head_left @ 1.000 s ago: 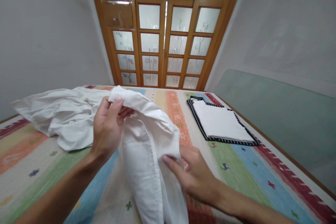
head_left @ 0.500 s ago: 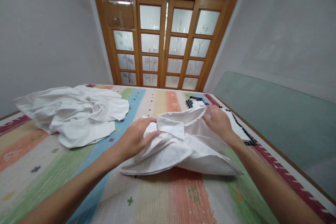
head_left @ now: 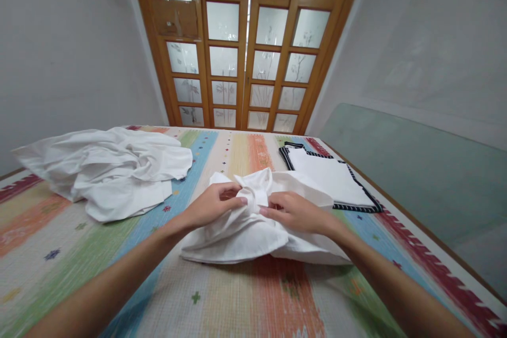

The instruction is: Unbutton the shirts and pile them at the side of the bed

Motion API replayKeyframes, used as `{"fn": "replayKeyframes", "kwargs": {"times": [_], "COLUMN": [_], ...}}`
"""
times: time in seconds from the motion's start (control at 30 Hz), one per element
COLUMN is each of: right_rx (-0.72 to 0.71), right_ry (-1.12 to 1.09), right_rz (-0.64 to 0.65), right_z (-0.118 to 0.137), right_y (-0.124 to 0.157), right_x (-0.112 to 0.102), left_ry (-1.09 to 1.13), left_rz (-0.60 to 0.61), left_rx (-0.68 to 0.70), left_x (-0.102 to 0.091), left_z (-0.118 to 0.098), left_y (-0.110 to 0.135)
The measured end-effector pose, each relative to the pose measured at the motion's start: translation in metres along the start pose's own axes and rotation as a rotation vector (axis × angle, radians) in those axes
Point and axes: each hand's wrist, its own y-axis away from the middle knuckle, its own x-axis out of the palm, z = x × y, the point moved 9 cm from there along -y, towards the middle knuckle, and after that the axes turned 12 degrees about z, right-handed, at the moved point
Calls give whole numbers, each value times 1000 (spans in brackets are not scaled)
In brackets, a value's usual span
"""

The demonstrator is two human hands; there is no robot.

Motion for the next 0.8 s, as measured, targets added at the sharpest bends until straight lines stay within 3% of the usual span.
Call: {"fn": "replayKeyframes", "kwargs": {"times": [0.1, 0.23, 0.37, 0.47, 0.6, 0.7, 0.8], "right_rx": [-53, -112, -124, -112, -36, 96, 252], "right_ry": [-64, -39, 61, 148, 226, 295, 382], "right_rz": [105, 178, 208, 212, 221, 218, 180], "right_z": [14, 30, 40, 40, 26, 7, -17], "right_y": [4, 10, 16, 22, 28, 31, 33], "right_x": [10, 23, 33, 36, 34, 21, -3], "left_ry": [115, 105, 38, 86, 188, 254, 292], "left_rz": [14, 95, 0, -217, -555, -782, -950], "left_rx": [-45, -146, -19, 64, 182, 319, 382], "left_x": [2, 13, 4, -29, -96, -142, -174], "left_z": [1, 10, 10, 8, -3, -11, -11], "left_y": [-8, -19, -32, -34, -18, 5, 27]}}
